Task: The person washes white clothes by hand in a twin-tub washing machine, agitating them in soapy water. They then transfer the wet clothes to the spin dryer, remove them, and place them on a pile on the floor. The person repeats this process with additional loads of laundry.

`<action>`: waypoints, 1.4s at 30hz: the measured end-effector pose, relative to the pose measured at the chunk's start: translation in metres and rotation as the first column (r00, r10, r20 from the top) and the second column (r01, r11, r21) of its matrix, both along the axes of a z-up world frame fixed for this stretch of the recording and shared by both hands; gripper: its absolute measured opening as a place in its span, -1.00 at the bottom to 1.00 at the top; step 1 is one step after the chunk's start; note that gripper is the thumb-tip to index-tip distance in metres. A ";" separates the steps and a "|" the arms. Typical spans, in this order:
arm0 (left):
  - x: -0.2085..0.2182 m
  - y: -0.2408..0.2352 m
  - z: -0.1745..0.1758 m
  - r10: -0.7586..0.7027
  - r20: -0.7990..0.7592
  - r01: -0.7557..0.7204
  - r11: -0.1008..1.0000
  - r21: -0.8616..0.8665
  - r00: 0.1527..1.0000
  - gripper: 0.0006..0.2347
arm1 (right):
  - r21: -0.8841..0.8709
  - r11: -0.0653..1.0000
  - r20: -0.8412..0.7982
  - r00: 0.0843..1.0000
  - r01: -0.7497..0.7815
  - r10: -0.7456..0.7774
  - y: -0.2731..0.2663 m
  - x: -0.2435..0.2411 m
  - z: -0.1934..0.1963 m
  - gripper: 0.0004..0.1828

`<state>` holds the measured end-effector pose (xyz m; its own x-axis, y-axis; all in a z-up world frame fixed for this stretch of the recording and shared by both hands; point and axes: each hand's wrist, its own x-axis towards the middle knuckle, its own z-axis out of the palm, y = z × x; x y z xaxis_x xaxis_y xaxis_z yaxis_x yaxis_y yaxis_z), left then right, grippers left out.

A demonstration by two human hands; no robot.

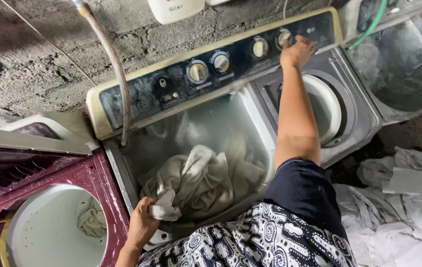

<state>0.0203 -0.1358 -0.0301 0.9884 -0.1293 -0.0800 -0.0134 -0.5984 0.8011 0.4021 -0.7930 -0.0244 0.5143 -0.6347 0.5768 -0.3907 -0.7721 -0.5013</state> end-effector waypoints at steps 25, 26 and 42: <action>0.014 -0.037 0.056 -0.202 -0.082 0.008 0.406 -0.914 0.976 -0.81 | 0.355 0.325 -0.444 0.148 -0.876 0.884 0.394 -0.342 -0.020 0.45; 0.013 -0.036 0.071 -0.242 -0.020 0.072 0.366 -0.928 0.970 -0.79 | 0.175 0.287 -0.285 0.231 -0.942 0.930 0.405 -0.343 -0.027 0.37; -0.087 0.273 0.193 0.437 0.330 0.259 0.215 -0.942 0.837 -0.72 | 0.012 -0.045 0.208 -0.041 -0.999 0.977 0.678 -0.338 0.151 0.02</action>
